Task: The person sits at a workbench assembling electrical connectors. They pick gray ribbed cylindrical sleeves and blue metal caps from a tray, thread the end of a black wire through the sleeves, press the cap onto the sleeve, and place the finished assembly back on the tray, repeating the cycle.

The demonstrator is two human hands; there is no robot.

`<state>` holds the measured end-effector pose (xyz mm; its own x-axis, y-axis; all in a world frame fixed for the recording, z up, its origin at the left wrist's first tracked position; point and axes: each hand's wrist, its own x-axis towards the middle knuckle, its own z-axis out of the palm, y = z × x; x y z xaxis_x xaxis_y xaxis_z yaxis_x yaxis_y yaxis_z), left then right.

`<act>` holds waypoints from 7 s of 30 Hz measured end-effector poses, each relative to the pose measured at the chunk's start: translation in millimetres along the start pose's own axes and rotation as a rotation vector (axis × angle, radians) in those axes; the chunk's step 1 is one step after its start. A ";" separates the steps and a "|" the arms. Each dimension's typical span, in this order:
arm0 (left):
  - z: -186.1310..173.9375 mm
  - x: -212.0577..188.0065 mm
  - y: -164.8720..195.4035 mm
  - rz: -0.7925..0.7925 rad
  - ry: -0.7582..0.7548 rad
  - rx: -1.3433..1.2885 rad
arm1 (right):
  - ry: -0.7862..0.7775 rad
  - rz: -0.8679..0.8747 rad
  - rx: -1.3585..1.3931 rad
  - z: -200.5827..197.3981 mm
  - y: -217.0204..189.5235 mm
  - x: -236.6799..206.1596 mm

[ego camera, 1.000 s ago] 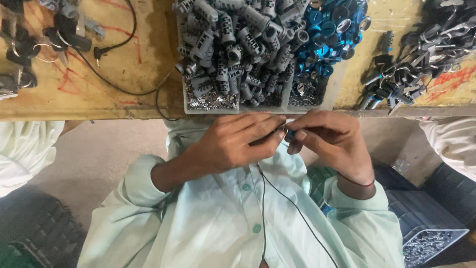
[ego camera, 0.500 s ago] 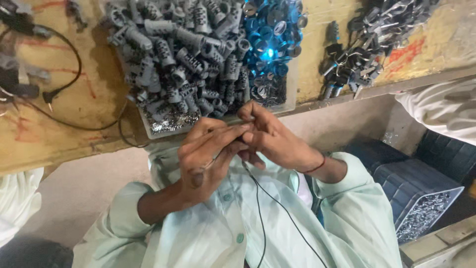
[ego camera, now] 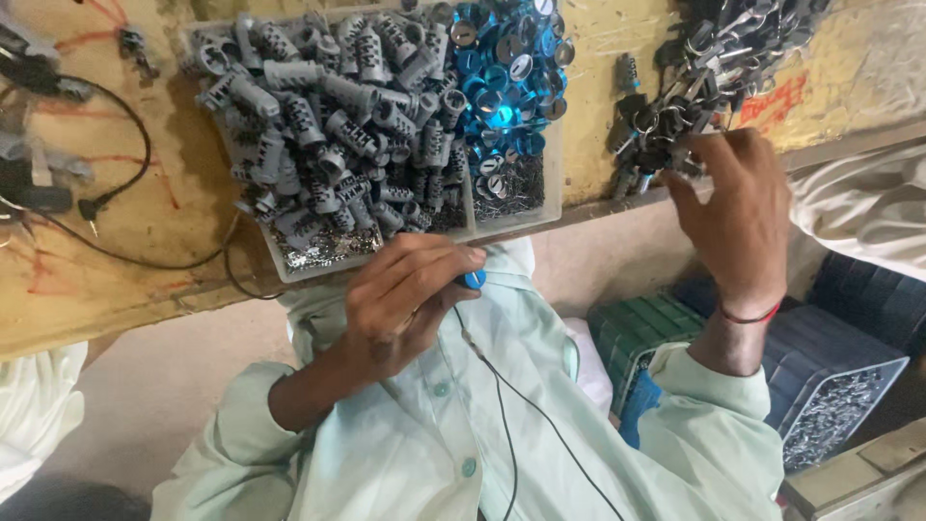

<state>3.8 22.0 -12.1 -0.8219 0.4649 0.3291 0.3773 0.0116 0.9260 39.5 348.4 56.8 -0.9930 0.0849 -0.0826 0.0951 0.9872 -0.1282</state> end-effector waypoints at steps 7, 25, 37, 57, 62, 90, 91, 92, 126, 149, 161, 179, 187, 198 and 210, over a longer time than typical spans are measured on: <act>3.0 2.0 -1.6 -0.083 -0.080 -0.062 | -0.022 0.056 0.049 13.3 3.1 14.2; -2.9 3.3 0.2 -0.145 -0.125 -0.113 | 0.009 -0.156 0.046 2.9 13.2 32.5; 4.8 4.4 1.5 -0.145 -0.204 -0.149 | -0.007 -0.373 0.005 40.6 20.5 22.0; 2.7 7.6 5.0 -0.169 -0.150 -0.170 | 0.482 0.333 0.959 58.4 46.7 -6.9; 5.4 9.8 8.7 -0.132 -0.185 -0.142 | 0.471 0.149 0.626 70.3 63.1 1.5; 30.3 5.9 14.8 0.155 -0.169 0.103 | -0.107 -0.546 0.452 0.5 -89.3 -21.8; 29.2 6.6 12.0 0.121 -0.202 0.040 | -0.146 -0.538 0.469 1.2 -86.8 -24.4; 28.0 8.6 8.2 0.089 -0.233 -0.020 | -0.184 -0.533 0.485 2.4 -83.3 -25.9; -84.3 -8.5 4.5 -0.148 -0.581 0.972 | -0.246 -0.868 -0.181 58.0 -127.8 44.3; -75.1 -32.8 8.6 -0.236 -0.025 0.445 | -0.196 -0.767 -0.180 50.3 -132.4 36.2; -14.9 -11.3 7.0 -0.484 0.265 -0.252 | -0.218 -0.326 0.683 62.2 -111.4 24.8; 1.0 -10.4 -5.8 -0.354 0.287 -0.376 | -0.470 -0.059 1.533 95.6 -121.3 -0.7; -1.9 -8.1 -6.0 -0.491 0.268 -0.475 | -0.245 -0.235 1.098 101.6 -118.4 -6.5; -29.4 -3.7 -6.3 -0.574 -0.029 -0.331 | -0.685 0.059 1.701 70.1 -129.4 7.3; -18.4 -0.9 -4.9 -0.585 -0.022 -0.283 | -0.261 -0.366 -0.091 43.1 -81.3 40.8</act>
<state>-5.2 5.2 -13.6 -0.8477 0.4704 -0.2452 -0.2591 0.0361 0.9652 -5.7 265.8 21.2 -0.9079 -0.2969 -0.2960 -0.2767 0.9547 -0.1092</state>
